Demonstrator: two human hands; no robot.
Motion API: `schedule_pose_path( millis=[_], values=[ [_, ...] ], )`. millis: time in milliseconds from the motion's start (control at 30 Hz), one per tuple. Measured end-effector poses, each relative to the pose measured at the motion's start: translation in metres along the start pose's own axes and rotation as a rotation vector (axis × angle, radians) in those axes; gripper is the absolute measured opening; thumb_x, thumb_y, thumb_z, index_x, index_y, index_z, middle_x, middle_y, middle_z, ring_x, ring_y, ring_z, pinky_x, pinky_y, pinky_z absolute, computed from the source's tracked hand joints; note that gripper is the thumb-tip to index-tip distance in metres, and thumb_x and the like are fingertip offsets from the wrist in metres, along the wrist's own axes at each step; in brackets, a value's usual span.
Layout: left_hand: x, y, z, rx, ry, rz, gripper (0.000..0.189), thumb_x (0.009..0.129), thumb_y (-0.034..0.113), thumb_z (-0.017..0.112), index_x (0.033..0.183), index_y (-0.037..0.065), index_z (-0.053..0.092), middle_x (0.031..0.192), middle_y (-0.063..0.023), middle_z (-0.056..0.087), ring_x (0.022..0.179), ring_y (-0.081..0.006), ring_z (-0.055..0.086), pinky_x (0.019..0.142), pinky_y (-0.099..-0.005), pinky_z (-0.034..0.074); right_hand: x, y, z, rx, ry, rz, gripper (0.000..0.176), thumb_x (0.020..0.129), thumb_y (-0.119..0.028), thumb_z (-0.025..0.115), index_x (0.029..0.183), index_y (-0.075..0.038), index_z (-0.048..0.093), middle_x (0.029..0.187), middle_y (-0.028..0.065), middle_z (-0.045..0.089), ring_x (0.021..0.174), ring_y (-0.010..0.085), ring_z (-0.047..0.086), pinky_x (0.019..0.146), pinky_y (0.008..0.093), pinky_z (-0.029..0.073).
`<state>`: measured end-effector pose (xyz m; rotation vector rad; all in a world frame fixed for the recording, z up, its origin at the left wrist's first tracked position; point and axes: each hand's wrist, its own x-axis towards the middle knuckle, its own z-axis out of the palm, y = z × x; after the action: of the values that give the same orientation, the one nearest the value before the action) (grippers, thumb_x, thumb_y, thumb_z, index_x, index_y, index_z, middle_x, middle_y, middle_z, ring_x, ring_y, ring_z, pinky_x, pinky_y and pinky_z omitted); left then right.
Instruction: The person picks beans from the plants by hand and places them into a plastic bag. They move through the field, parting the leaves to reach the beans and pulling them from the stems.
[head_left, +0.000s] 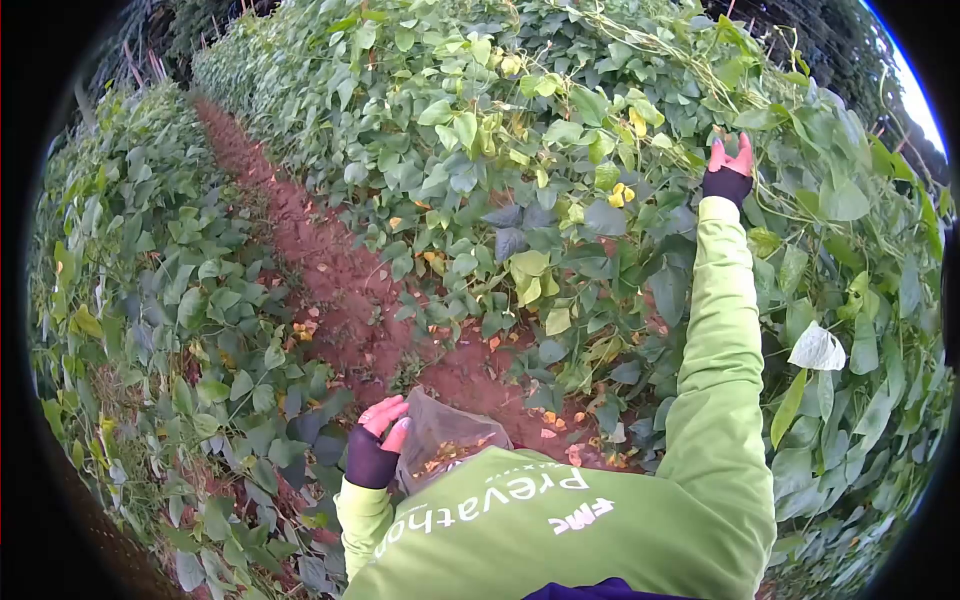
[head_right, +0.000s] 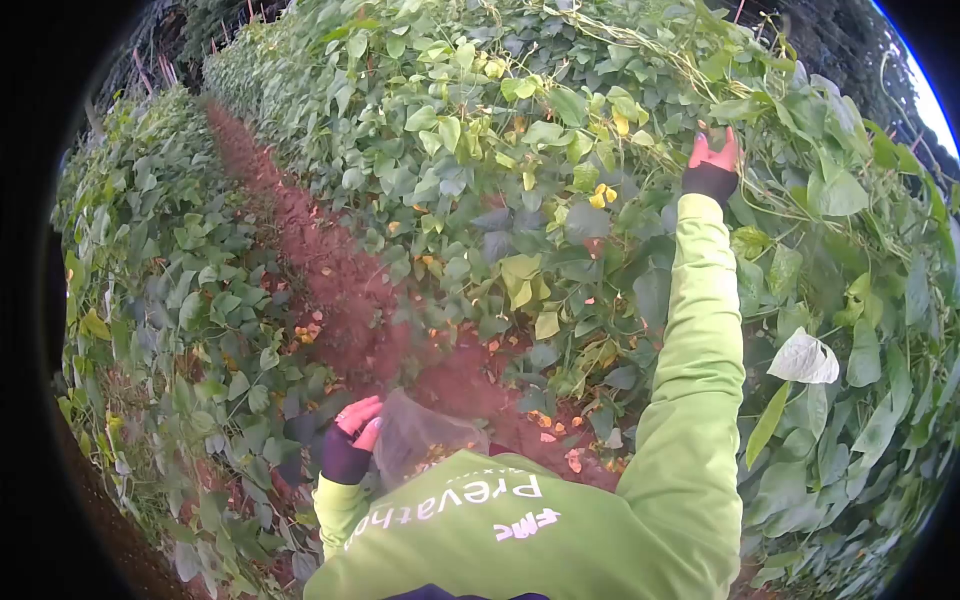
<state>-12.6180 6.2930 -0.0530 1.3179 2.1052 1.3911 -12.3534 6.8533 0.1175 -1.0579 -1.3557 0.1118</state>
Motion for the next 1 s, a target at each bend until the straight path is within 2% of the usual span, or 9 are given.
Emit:
schedule_pose_path(
  millis=[100,167,567,700,733,767,833,967,1000],
  values=[
    [0.029,-0.014,-0.01,-0.027,-0.069,0.029,0.028,0.081,0.006,0.066,0.109,0.004,0.068,0.115,-0.0161,0.065,0.11,-0.0299,0.06,0.098,-0.0396,0.044,0.039,0.066,0.018,-0.266,0.191,-0.29,0.037,0.088,-0.024,0.066,0.116,-0.001,0.06,0.107,0.0138,0.066,0.086,0.0234,0.064,0.081,0.0347,0.049],
    [0.048,-0.024,-0.02,-0.026,-0.073,0.042,0.028,0.081,0.006,0.066,0.109,0.004,0.069,0.116,-0.0162,0.065,0.109,-0.0306,0.06,0.097,-0.0397,0.044,0.043,0.061,0.01,-0.271,0.112,-0.209,0.031,0.089,-0.024,0.064,0.109,-0.001,0.063,0.103,0.0138,0.067,0.089,0.0261,0.064,0.083,0.0356,0.048],
    [0.079,-0.055,-0.075,-0.012,0.023,-0.075,0.025,0.084,0.006,0.065,0.109,0.002,0.068,0.116,-0.0156,0.065,0.111,-0.0289,0.059,0.098,-0.0386,0.043,0.045,0.053,0.001,-0.422,0.148,-0.287,0.032,0.093,-0.027,0.056,0.102,0.003,0.064,0.091,0.0181,0.067,0.083,0.0299,0.065,0.078,0.0381,0.05],
    [0.073,-0.067,-0.083,-0.057,0.078,-0.097,0.024,0.085,0.005,0.064,0.108,0.002,0.068,0.114,-0.0158,0.066,0.108,-0.0273,0.061,0.095,-0.0375,0.045,0.034,0.036,0.005,-0.333,0.142,-0.293,0.036,0.092,-0.027,0.06,0.111,0.002,0.062,0.103,0.0187,0.064,0.088,0.0302,0.062,0.082,0.038,0.048],
    [0.071,-0.069,-0.084,-0.066,0.086,-0.094,0.023,0.085,0.005,0.064,0.108,0.002,0.068,0.113,-0.0158,0.066,0.107,-0.0272,0.061,0.095,-0.0374,0.045,0.02,0.008,0.01,-0.304,0.135,-0.209,0.045,0.091,-0.029,0.062,0.122,0.004,0.058,0.115,0.0216,0.06,0.098,0.0299,0.061,0.088,0.037,0.047],
    [0.071,-0.07,-0.084,-0.075,0.094,-0.092,0.023,0.085,0.005,0.064,0.107,0.002,0.068,0.113,-0.0158,0.066,0.106,-0.027,0.061,0.095,-0.0372,0.045,0.01,-0.004,0.012,-0.513,0.248,-0.386,0.049,0.089,-0.027,0.065,0.125,0.005,0.056,0.124,0.023,0.056,0.108,0.0307,0.057,0.093,0.0371,0.044],
    [0.076,-0.069,-0.083,-0.087,0.099,-0.098,0.022,0.085,0.005,0.064,0.106,0.001,0.069,0.112,-0.0159,0.066,0.105,-0.0264,0.061,0.094,-0.0369,0.045,-0.011,-0.021,0.021,-0.427,0.267,-0.615,0.043,0.089,-0.019,0.064,0.125,0.004,0.058,0.129,0.0232,0.052,0.113,0.0323,0.054,0.098,0.0371,0.041],
    [0.099,-0.059,-0.075,-0.127,0.045,-0.11,0.022,0.085,0.004,0.063,0.107,0.001,0.069,0.111,-0.016,0.066,0.107,-0.0263,0.061,0.096,-0.0367,0.044,-0.115,-0.102,0.07,0.075,-0.185,-0.647,0.032,0.09,-0.004,0.057,0.122,0.002,0.061,0.108,0.0173,0.064,0.101,0.0267,0.059,0.092,0.0347,0.045],
    [0.109,-0.057,-0.073,-0.171,0.002,-0.091,0.022,0.085,0.003,0.063,0.107,0.001,0.068,0.112,-0.016,0.066,0.108,-0.0263,0.061,0.096,-0.0366,0.044,-0.165,-0.106,0.111,0.284,-0.531,-0.349,0.029,0.092,-0.005,0.057,0.119,0.002,0.063,0.112,0.0155,0.064,0.098,0.0229,0.06,0.089,0.0319,0.046]
  ],
)
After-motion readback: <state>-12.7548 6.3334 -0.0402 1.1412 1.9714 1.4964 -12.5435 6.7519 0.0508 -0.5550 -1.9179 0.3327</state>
